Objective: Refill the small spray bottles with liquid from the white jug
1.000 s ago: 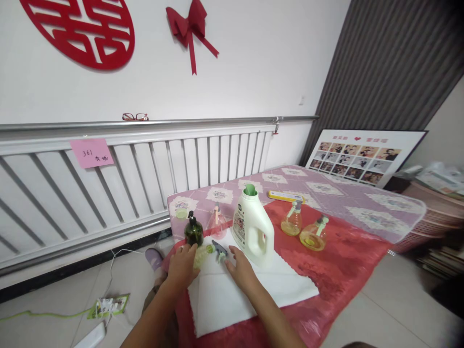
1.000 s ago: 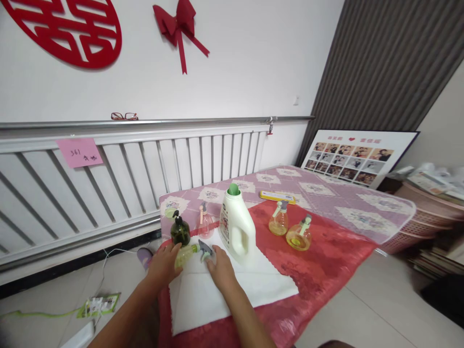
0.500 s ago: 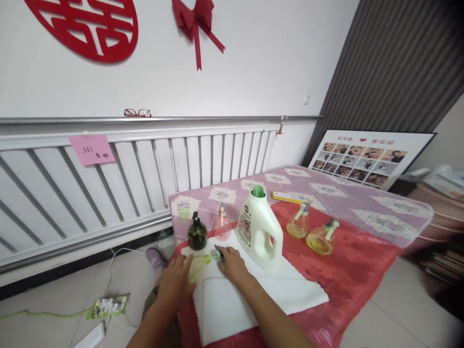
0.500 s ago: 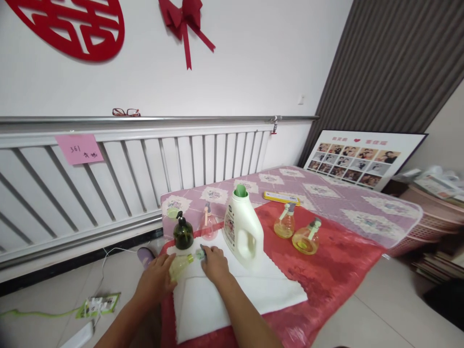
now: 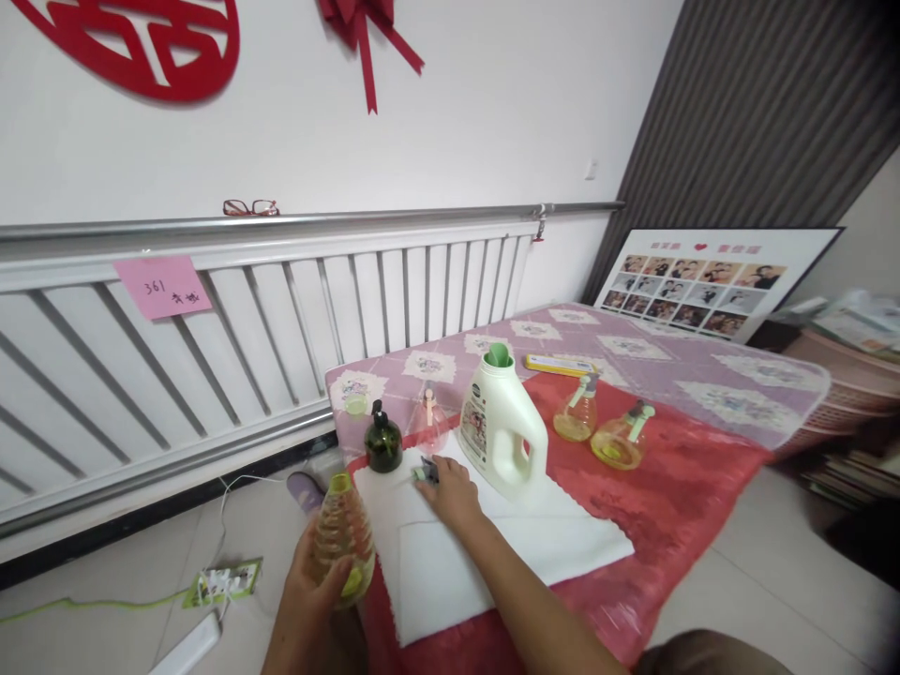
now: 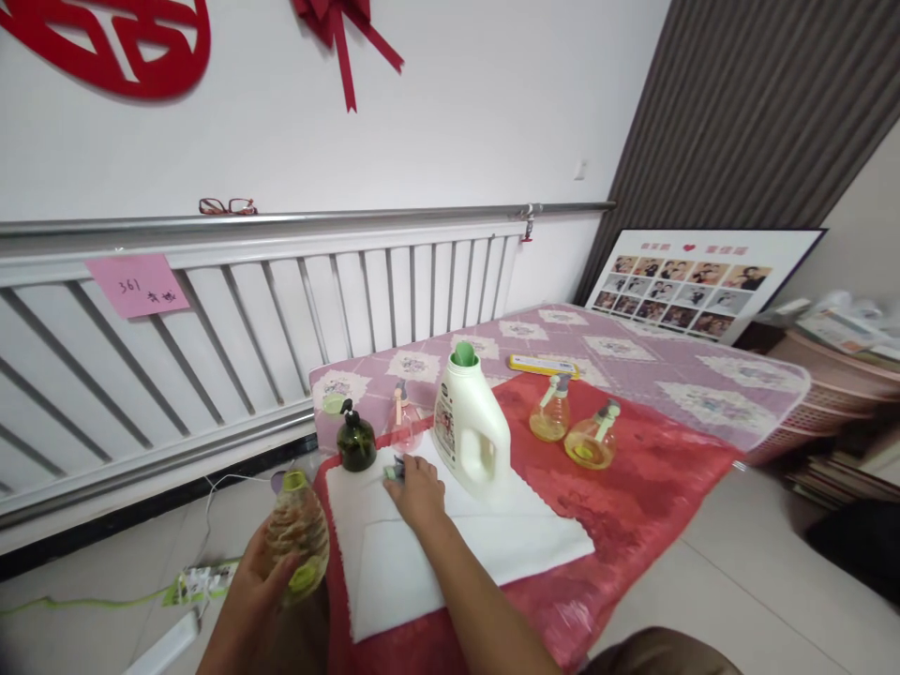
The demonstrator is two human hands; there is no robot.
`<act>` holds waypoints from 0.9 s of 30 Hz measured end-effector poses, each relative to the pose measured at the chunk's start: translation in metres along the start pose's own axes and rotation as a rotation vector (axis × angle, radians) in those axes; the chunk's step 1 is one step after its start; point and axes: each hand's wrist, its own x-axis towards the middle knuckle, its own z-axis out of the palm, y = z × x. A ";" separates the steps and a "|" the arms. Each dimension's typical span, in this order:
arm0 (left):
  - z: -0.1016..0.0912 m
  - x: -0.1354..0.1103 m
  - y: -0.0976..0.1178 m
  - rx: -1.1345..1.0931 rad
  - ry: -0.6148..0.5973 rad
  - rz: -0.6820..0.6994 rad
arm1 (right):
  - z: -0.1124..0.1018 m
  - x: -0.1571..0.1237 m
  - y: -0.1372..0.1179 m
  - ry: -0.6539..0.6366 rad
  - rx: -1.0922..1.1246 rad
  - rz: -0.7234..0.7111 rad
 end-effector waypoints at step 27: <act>0.131 -0.024 -0.062 0.429 -0.260 0.354 | -0.133 -0.056 0.106 0.446 0.733 0.124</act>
